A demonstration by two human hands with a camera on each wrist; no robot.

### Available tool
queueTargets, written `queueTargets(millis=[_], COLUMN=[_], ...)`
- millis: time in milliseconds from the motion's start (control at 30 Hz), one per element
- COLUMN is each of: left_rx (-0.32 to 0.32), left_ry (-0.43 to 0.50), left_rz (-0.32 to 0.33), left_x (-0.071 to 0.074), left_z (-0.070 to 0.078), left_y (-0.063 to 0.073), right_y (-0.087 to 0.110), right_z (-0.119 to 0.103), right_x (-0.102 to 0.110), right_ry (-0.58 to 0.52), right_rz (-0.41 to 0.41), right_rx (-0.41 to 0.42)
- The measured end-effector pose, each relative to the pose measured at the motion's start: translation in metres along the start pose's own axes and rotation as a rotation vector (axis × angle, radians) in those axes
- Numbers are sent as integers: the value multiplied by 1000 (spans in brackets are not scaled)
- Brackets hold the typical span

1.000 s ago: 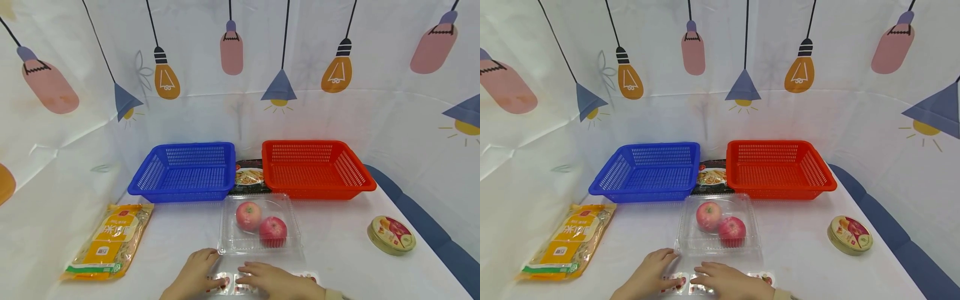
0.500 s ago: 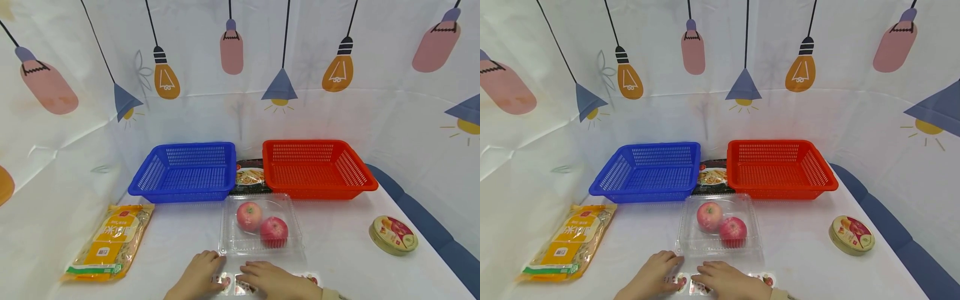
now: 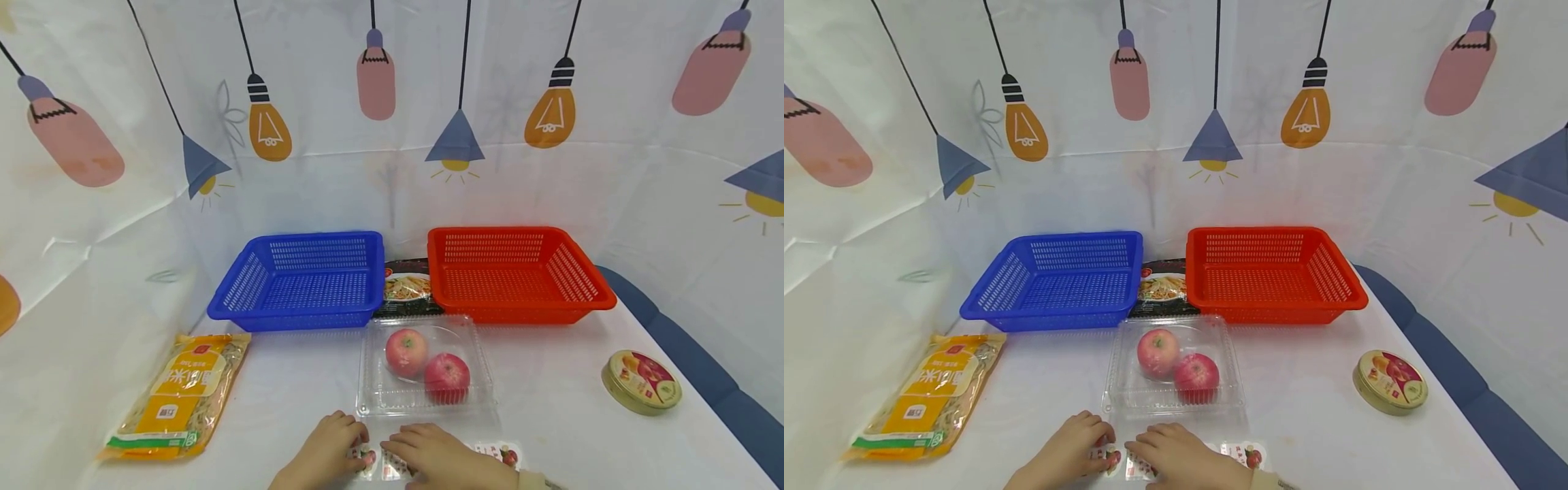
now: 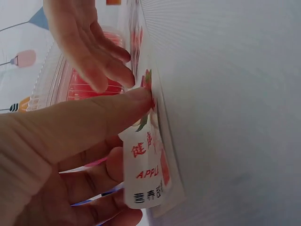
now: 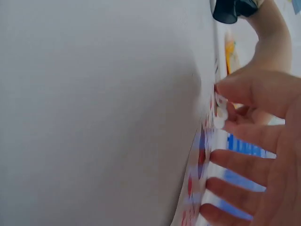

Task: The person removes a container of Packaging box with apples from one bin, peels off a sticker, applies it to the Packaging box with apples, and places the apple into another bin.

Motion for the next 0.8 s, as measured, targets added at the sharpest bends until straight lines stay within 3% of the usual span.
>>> queueTargets(millis=[133, 400, 800], left_rx=[-5, 5, 6], left_ry=[54, 60, 54], left_rz=[-12, -19, -31], left_x=[0, -1, 4], left_z=[0, 2, 4], left_y=[-1, -3, 0], right_y=[-7, -11, -10], right_z=[-2, -8, -8], right_x=[2, 4, 5], right_ry=[-16, 78, -75], right_rz=[28, 116, 53], right_rx=[-28, 32, -26])
Point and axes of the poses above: each hand's wrist, its own y-axis away from the middle knuckle, its own x-axis out of the back of the hand, z = x × y, the point moved 5 cm from there along -y, towards the middle knuckle, and after that the axes turned 1 degree about -y, right-handed, at the moved point
